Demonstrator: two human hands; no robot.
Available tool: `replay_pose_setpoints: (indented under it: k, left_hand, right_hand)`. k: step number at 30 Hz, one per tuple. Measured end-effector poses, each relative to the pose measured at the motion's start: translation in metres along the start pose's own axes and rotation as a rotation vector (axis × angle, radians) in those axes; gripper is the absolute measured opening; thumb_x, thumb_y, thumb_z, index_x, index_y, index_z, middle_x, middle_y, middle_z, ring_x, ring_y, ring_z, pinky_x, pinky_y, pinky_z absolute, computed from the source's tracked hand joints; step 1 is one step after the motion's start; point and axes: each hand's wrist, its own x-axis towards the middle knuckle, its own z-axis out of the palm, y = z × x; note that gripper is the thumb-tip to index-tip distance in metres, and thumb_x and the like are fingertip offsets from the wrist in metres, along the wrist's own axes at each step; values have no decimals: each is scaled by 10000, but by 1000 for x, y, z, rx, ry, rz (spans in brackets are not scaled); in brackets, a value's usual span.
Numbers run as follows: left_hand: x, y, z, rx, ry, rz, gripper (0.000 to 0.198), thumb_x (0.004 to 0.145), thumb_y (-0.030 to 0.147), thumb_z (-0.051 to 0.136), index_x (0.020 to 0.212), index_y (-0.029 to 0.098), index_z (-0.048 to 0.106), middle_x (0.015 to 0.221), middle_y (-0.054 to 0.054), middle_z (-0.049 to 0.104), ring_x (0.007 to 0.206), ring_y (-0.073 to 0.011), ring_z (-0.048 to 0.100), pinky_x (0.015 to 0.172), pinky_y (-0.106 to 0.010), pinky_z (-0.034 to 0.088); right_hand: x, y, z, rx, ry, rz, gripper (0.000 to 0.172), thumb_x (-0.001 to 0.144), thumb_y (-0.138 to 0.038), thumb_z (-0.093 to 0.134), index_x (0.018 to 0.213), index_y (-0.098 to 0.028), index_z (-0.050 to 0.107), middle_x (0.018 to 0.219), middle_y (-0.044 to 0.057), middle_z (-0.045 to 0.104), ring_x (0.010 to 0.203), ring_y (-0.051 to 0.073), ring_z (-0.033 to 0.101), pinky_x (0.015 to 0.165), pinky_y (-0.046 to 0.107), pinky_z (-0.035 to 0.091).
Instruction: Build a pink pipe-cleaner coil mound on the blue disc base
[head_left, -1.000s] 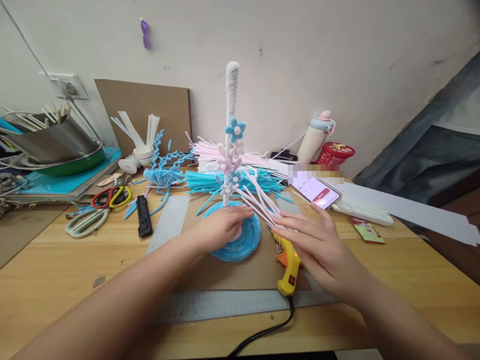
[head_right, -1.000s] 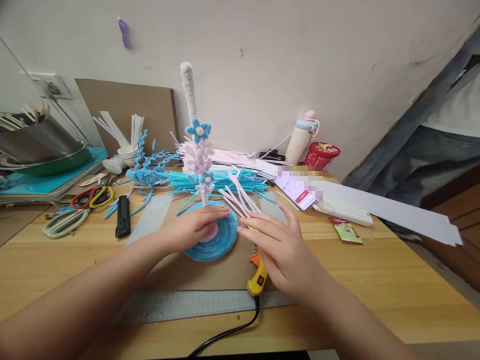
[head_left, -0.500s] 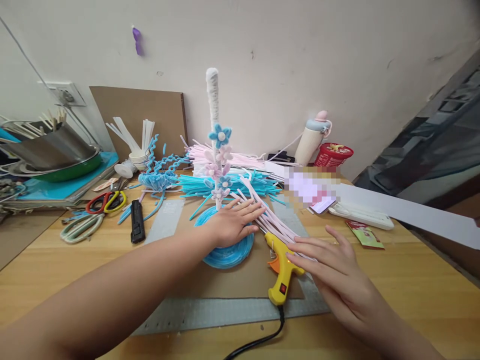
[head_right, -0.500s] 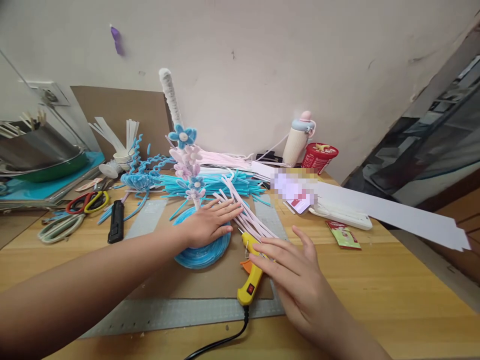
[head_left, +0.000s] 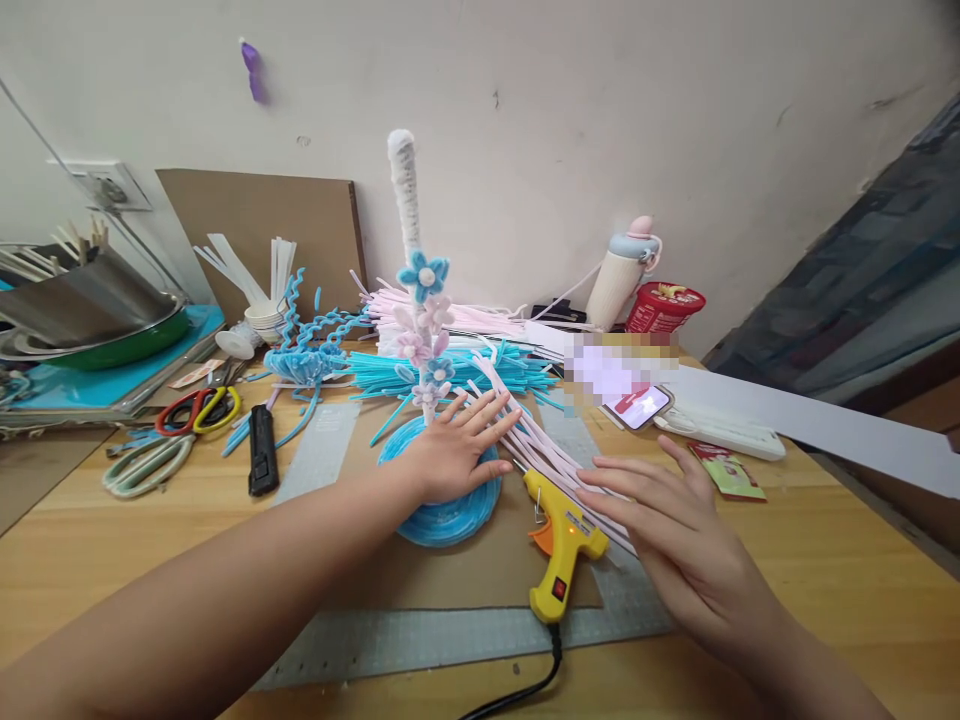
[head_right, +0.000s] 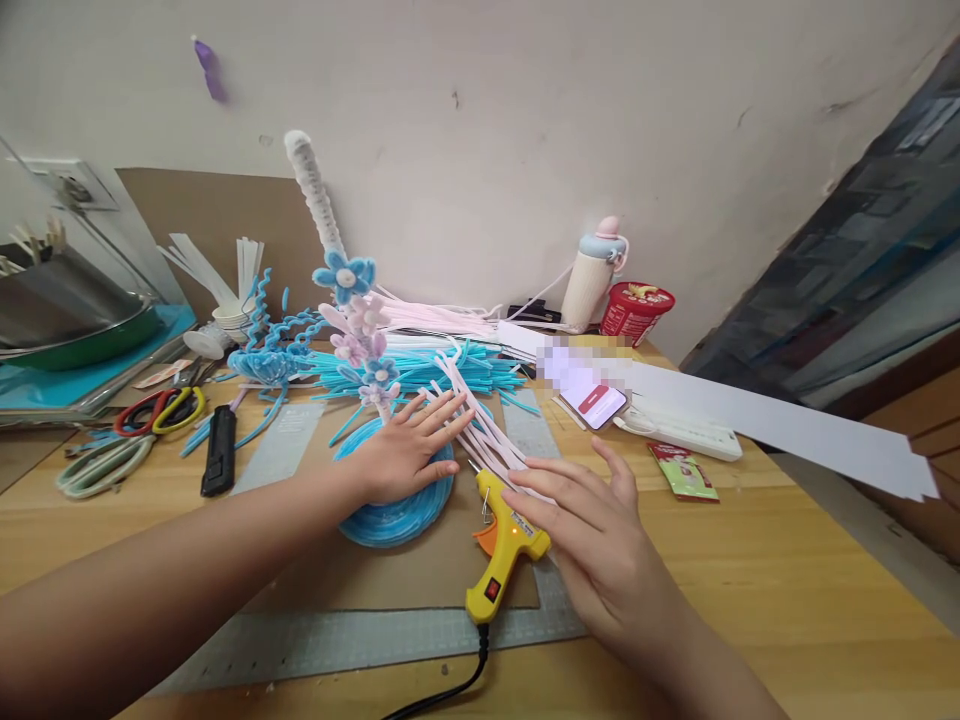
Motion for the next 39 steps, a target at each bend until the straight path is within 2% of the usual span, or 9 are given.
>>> replay_pose_setpoints:
  k: [13, 16, 19, 23, 27, 31, 33, 36, 39]
  left_hand:
    - [-6, -2, 0, -185, 130, 51, 632, 970, 538, 269, 1514, 242, 142, 1581, -54, 180, 1456, -223, 146, 1179, -451, 65]
    - [-11, -3, -1, -298, 279, 87, 600, 966, 510, 299, 1490, 223, 250, 1538, -73, 315, 1414, -225, 279, 1163, -407, 190]
    - [-18, 1, -9, -337, 377, 93, 565, 944, 493, 339, 1409, 178, 402, 1422, -117, 486, 1310, -251, 437, 1102, -400, 313]
    - [-45, 24, -23, -396, 580, 10, 431, 963, 392, 288, 1259, 178, 517, 1203, -118, 628, 1112, -238, 576, 973, -401, 429]
    - [-91, 76, -25, -521, 764, -140, 270, 958, 211, 334, 1134, 183, 536, 1049, -106, 638, 1011, -208, 595, 878, -373, 470]
    - [-124, 127, -13, -724, 350, -275, 281, 914, 234, 466, 1185, 226, 541, 1117, -88, 635, 1049, -218, 582, 926, -400, 467]
    - [-130, 142, -8, -867, 171, -385, 456, 881, 295, 545, 1323, 233, 454, 1252, -108, 587, 1146, -248, 544, 995, -454, 429]
    - [-133, 152, -6, -1207, 72, -476, 623, 893, 402, 528, 1437, 195, 308, 1326, -143, 536, 1219, -256, 507, 1056, -481, 374]
    - [-139, 151, -10, -1509, 135, -478, 626, 873, 518, 533, 1383, 185, 386, 1340, -143, 525, 1278, -255, 459, 1091, -455, 339]
  right_hand:
    - [-8, -9, -5, 58, -2, 29, 444, 878, -79, 404, 1205, -303, 603, 1222, 21, 654, 1152, 227, 576, 1101, 485, 193]
    - [-11, -18, -5, 205, -175, 198, 395, 943, -180, 365, 1238, -308, 595, 1172, 25, 683, 1051, 199, 632, 943, 380, 425]
    - [-15, -33, 2, 320, -437, 429, 393, 976, -335, 339, 1285, -297, 579, 1222, 33, 666, 1107, 214, 616, 903, 359, 488]
    - [-17, -52, 18, 275, -585, 558, 436, 957, -440, 363, 1333, -315, 544, 1314, 26, 608, 1184, 261, 570, 973, 424, 449]
    - [-16, -64, 30, 221, -596, 598, 392, 918, -462, 436, 1221, -306, 631, 1168, 42, 693, 1041, 286, 636, 851, 420, 491]
    - [-24, -71, 39, 301, -489, 702, 259, 866, -405, 533, 995, -247, 692, 835, 35, 724, 739, 232, 654, 678, 349, 498]
    - [-33, -78, 42, 399, -375, 749, 275, 867, -412, 541, 1019, -233, 684, 856, 36, 722, 721, 209, 649, 688, 329, 509]
    - [-41, -99, 45, 515, -229, 694, 305, 878, -422, 552, 1093, -242, 671, 1028, 59, 708, 895, 212, 655, 797, 316, 520]
    - [-32, -126, 50, 602, -240, 437, 289, 916, -332, 506, 1152, -248, 651, 1034, 75, 686, 941, 195, 646, 829, 293, 524]
